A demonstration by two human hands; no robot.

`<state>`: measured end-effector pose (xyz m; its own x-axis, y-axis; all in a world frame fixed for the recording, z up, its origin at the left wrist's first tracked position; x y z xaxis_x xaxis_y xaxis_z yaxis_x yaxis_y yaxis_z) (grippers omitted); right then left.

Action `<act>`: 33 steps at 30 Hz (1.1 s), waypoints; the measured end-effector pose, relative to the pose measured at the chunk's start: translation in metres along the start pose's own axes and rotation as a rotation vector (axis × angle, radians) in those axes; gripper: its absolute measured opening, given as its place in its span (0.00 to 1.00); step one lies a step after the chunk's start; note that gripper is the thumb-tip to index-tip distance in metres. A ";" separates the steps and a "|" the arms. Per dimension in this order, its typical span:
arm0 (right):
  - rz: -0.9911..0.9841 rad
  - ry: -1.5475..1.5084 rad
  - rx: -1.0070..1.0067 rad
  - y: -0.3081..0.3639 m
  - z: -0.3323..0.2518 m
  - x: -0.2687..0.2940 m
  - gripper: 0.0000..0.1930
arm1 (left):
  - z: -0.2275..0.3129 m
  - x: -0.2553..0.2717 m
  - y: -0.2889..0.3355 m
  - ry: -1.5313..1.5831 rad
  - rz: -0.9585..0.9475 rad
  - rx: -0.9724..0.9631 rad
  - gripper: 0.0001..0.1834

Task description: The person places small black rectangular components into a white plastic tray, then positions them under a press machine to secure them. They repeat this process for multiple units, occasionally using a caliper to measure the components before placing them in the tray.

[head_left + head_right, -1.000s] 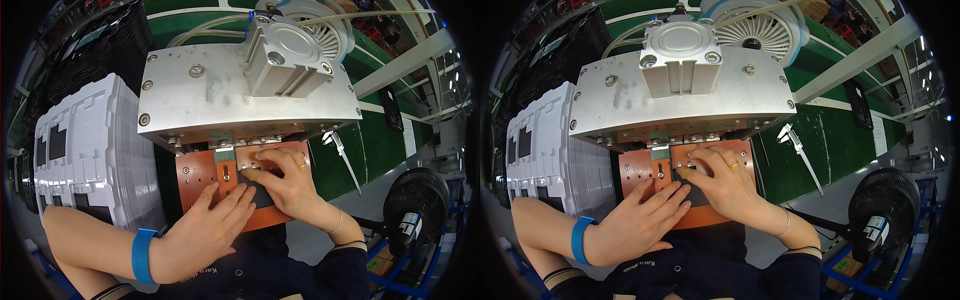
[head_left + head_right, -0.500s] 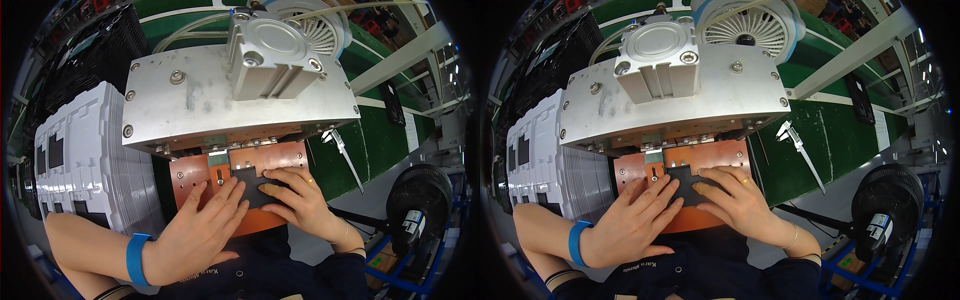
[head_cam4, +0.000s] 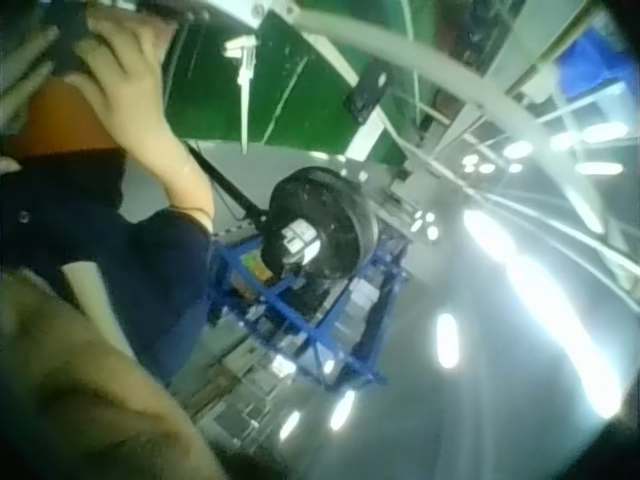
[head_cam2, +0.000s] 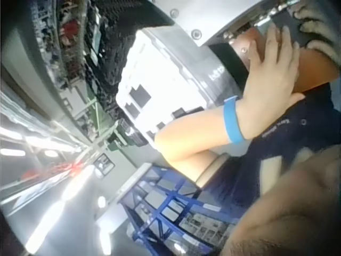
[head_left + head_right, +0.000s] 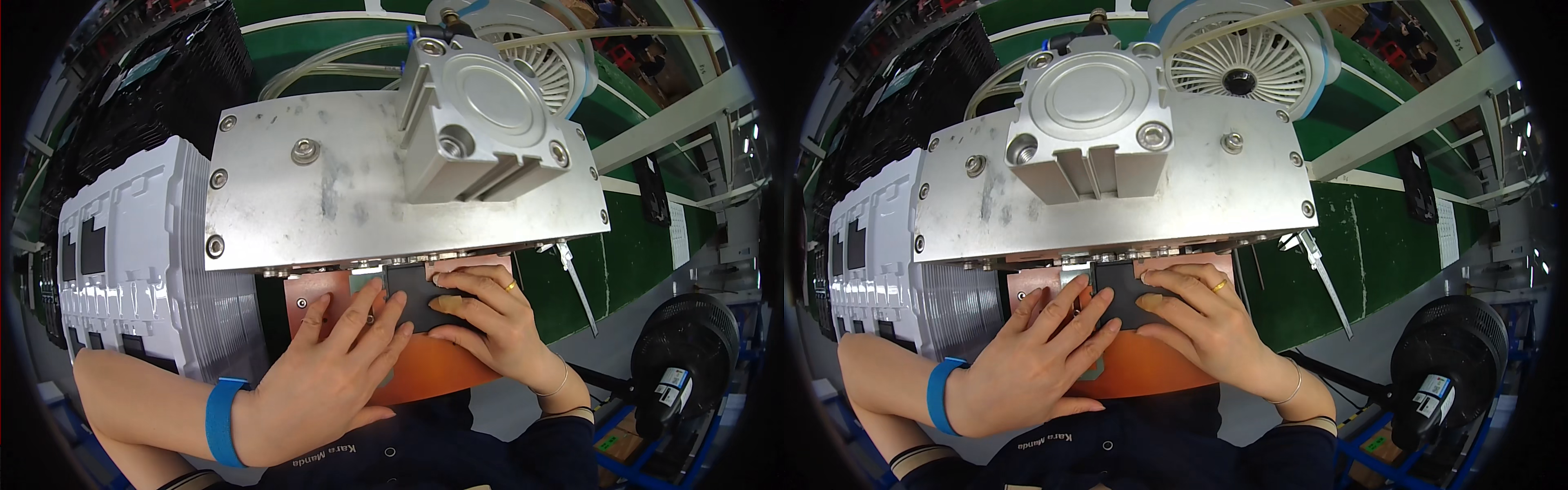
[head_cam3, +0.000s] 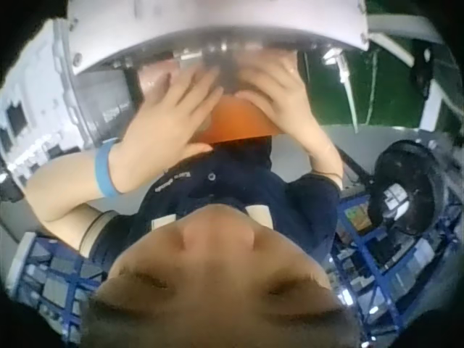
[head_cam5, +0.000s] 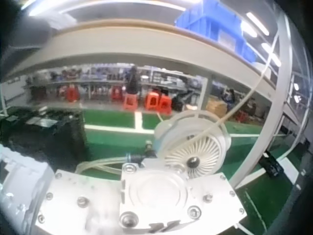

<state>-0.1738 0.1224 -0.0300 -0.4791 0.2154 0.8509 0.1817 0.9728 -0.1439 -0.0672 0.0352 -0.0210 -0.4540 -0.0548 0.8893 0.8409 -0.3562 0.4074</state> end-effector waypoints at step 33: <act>-0.029 -0.049 -0.001 -0.004 0.002 -0.001 0.16 | -0.003 0.000 0.000 0.058 -0.027 0.011 0.41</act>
<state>-0.1757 0.1187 -0.0310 -0.5255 0.1915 0.8290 0.1686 0.9784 -0.1192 -0.0677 0.0322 -0.0219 -0.4930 -0.0997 0.8643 0.8311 -0.3478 0.4340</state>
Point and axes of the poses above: each hand's wrist, its own y-axis away from the middle knuckle, its own x-axis out of the back of the hand, z = x × y, the point moved 8 cm from there along -y, towards the middle knuckle, and after that the axes turned 13 degrees about -z, right-handed, at the moved point
